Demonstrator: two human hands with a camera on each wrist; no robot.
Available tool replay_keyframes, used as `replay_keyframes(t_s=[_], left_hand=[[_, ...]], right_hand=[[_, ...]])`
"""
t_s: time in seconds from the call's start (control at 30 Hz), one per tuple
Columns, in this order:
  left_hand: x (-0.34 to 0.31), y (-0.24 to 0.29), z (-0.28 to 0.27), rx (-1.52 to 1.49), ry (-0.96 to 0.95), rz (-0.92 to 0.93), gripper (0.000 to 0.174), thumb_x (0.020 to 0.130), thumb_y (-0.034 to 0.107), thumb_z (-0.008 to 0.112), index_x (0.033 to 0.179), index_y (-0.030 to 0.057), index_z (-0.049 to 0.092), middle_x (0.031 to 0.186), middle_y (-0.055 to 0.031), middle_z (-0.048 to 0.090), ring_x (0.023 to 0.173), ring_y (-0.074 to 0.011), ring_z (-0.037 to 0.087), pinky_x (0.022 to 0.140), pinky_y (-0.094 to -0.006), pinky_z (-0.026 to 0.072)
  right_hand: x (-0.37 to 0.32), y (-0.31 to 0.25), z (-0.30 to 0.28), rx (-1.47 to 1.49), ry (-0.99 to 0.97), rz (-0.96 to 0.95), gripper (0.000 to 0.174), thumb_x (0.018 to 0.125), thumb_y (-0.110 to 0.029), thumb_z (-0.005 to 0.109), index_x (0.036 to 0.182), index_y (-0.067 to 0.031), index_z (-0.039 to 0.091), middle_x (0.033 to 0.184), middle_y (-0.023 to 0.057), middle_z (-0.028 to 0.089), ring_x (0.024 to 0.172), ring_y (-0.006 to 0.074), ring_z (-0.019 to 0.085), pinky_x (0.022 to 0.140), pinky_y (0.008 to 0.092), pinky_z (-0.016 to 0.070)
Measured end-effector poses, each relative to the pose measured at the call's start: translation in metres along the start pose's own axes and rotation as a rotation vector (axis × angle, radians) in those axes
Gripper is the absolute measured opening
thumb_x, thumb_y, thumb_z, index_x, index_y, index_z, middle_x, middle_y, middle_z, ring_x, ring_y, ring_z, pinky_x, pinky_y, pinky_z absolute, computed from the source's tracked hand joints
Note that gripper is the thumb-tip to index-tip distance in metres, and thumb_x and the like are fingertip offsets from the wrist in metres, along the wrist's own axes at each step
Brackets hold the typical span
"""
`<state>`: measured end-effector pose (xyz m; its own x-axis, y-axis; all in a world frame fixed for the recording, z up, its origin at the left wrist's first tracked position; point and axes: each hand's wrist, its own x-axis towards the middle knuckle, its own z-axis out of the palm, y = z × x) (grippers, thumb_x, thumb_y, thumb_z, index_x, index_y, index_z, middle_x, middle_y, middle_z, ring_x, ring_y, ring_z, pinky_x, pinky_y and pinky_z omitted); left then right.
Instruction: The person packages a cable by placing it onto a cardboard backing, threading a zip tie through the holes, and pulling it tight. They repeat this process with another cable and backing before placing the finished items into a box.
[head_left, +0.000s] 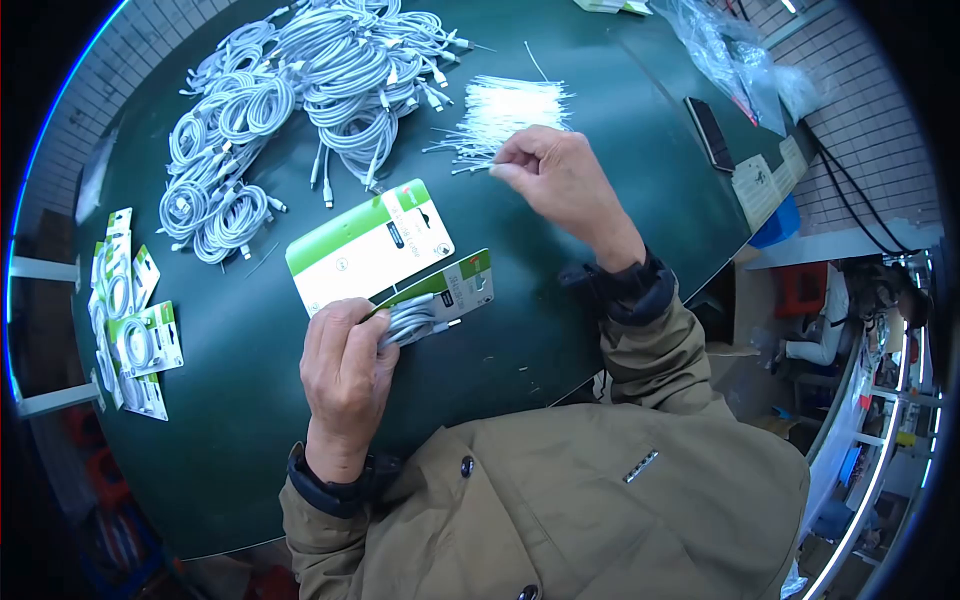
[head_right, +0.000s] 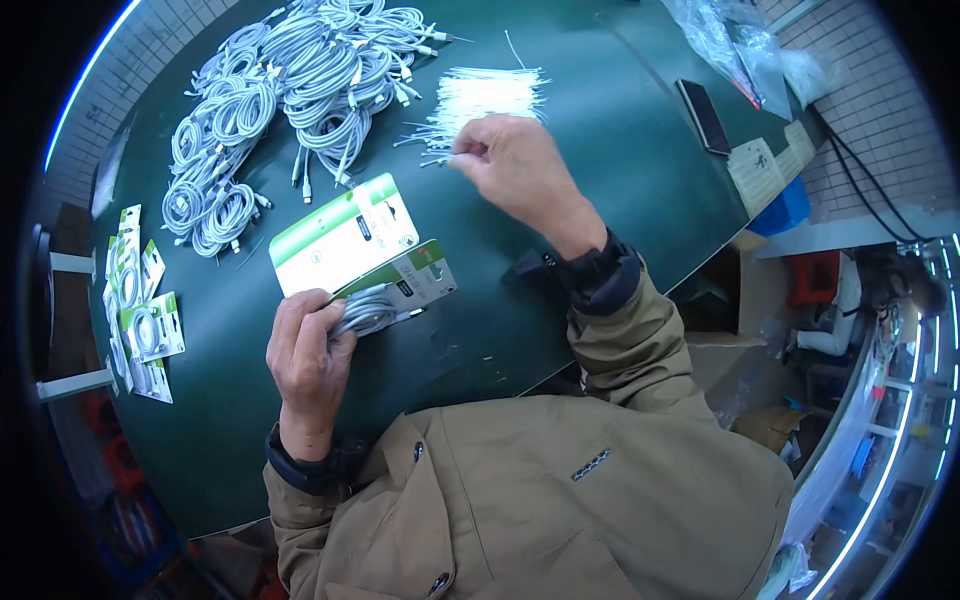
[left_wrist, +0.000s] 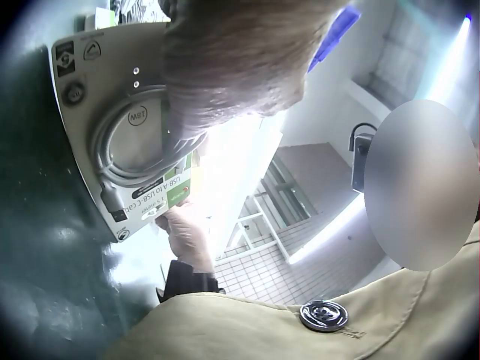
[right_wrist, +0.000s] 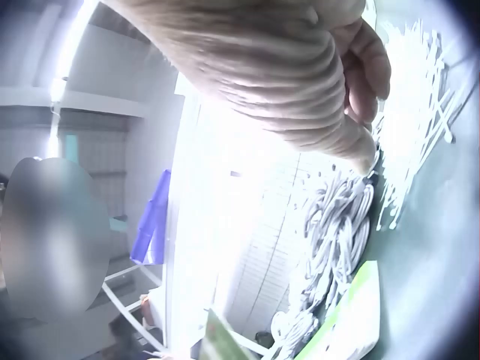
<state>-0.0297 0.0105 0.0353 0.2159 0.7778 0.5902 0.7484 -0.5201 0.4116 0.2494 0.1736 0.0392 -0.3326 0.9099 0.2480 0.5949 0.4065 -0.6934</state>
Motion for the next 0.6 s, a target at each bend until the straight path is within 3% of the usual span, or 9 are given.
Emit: replay_keyframes(t_s=[0.07,0.17,0.37,0.6], left_hand=[[0.000,0.000,0.000,-0.003,0.005,0.001,0.035,0.067,-0.013,0.078,0.098,-0.0019,0.067,0.100,-0.0168,0.069,0.090,-0.0352,0.070,0.077,-0.0426,0.0580],[0.000,-0.001,-0.001,-0.009,0.007,-0.001,0.035,0.067,-0.012,0.078,0.098,-0.0017,0.067,0.100,-0.0165,0.069,0.090,-0.0351,0.070,0.077,-0.0426,0.0578],[0.000,0.000,-0.001,-0.021,0.003,-0.004,0.035,0.067,-0.012,0.077,0.098,-0.0013,0.067,0.100,-0.0162,0.068,0.090,-0.0349,0.069,0.077,-0.0426,0.0576],[0.000,0.000,0.001,-0.024,0.005,0.006,0.036,0.066,-0.013,0.078,0.098,-0.0008,0.067,0.100,-0.0158,0.069,0.089,-0.0343,0.070,0.076,-0.0419,0.0579]], right_hand=[[0.004,0.017,-0.005,-0.148,-0.018,0.110,0.021,0.083,-0.020,0.082,0.099,-0.0066,0.081,0.093,0.0128,0.076,0.083,0.0313,0.073,0.079,0.0419,0.0585],[0.006,0.034,0.009,-0.302,0.058,-0.021,0.021,0.083,-0.023,0.084,0.099,-0.0088,0.082,0.096,0.0130,0.075,0.093,0.0326,0.073,0.086,0.0438,0.0578],[0.011,0.030,0.014,-0.390,-0.097,0.070,0.015,0.087,-0.019,0.079,0.097,-0.0070,0.080,0.098,0.0140,0.072,0.095,0.0334,0.070,0.087,0.0444,0.0555],[0.008,0.039,0.022,-0.394,0.026,-0.035,0.011,0.089,-0.016,0.076,0.090,-0.0059,0.075,0.095,0.0119,0.068,0.097,0.0329,0.068,0.087,0.0449,0.0543]])
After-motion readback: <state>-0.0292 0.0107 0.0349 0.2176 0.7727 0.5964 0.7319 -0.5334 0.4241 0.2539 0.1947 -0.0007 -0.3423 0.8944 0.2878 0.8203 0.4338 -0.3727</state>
